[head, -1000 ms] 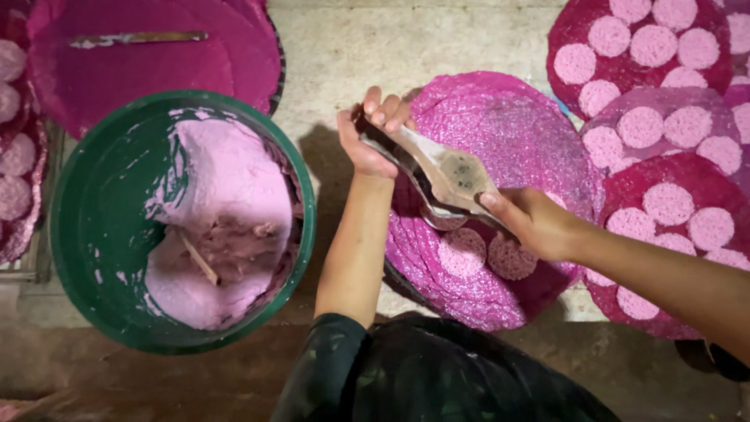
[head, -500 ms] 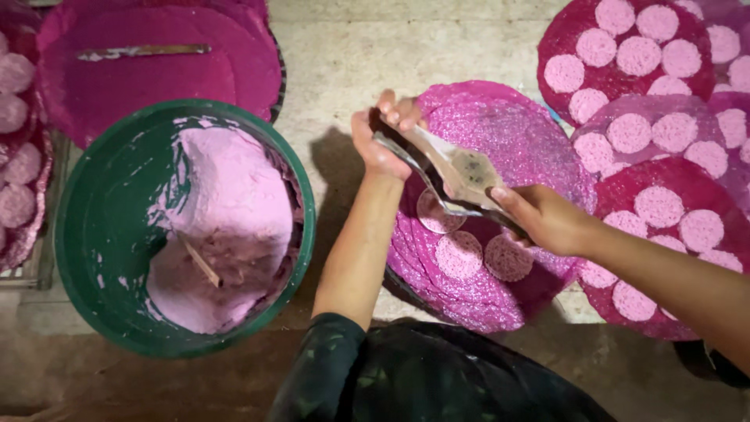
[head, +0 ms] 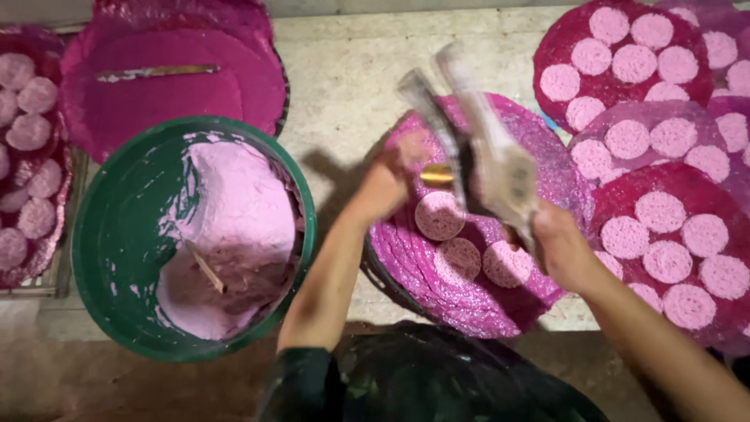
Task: The person scoops pink paste from a green bucket into a metal mold, presses it with a plunger, and releases circular discs onto a pink tray. The person repeats this process to fill the tray with multiple discs.
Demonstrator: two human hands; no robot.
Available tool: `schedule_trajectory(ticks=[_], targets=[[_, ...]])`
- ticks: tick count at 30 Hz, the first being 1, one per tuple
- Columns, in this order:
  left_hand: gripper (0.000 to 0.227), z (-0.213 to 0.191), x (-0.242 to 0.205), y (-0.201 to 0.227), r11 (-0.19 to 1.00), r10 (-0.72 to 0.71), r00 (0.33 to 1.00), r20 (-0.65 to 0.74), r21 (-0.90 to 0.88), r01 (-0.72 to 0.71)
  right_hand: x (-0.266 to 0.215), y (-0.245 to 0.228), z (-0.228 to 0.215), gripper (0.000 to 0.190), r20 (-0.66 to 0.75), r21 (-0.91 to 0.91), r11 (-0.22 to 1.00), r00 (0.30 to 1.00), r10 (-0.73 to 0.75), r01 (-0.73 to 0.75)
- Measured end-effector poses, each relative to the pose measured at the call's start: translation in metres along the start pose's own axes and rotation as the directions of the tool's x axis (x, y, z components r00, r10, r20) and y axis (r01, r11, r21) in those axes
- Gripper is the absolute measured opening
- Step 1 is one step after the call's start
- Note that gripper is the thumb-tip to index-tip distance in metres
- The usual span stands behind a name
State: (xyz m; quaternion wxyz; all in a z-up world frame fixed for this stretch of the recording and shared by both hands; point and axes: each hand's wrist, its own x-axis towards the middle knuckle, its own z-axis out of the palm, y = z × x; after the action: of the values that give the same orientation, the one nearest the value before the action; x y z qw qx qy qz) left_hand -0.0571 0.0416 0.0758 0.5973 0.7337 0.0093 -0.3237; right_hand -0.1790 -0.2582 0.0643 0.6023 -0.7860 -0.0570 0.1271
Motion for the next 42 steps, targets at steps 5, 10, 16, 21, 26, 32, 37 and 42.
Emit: schedule_trajectory(ticks=[5,10,16,21,26,32,37,42], targets=[[0.126,0.031,-0.013,-0.027,0.682,0.274,0.906,0.322,0.599,-0.419,-0.022,-0.019,0.001,0.061,-0.130,0.400,0.871,0.958,-0.254,0.285],[0.126,0.036,0.002,-0.037,0.511,0.163,0.921,0.353,0.769,-0.385,-0.047,-0.059,0.005,0.087,-0.287,0.441,0.865,0.951,-0.117,0.240],[0.121,0.013,0.046,-0.026,0.714,0.288,0.931,0.223,0.599,-0.364,-0.069,-0.067,0.004,0.093,-0.405,0.421,0.876,0.913,-0.052,0.237],[0.114,0.012,0.076,-0.025,0.597,0.394,0.907,0.153,0.708,-0.378,-0.073,-0.049,0.005,0.096,-0.395,0.437,0.874,0.918,-0.028,0.215],[0.096,0.014,0.076,-0.029,0.589,0.419,0.901,0.114,0.720,-0.366,-0.072,-0.014,-0.002,0.085,-0.301,0.416,0.899,0.954,-0.005,0.136],[0.064,0.024,0.073,-0.003,0.529,0.507,0.861,-0.044,-0.773,-0.350,-0.003,-0.011,-0.028,0.078,-0.027,-0.092,0.856,0.860,0.509,-0.509],[0.028,0.027,0.091,0.021,-0.057,0.544,0.816,-0.196,-0.979,-0.197,0.076,-0.064,-0.042,0.073,0.203,-0.208,0.747,0.719,0.665,-0.632],[0.030,0.001,0.108,0.015,-0.168,0.354,0.872,-0.338,-0.940,-0.296,0.116,-0.092,-0.019,0.084,0.020,-0.684,0.618,0.837,0.546,-0.387]])
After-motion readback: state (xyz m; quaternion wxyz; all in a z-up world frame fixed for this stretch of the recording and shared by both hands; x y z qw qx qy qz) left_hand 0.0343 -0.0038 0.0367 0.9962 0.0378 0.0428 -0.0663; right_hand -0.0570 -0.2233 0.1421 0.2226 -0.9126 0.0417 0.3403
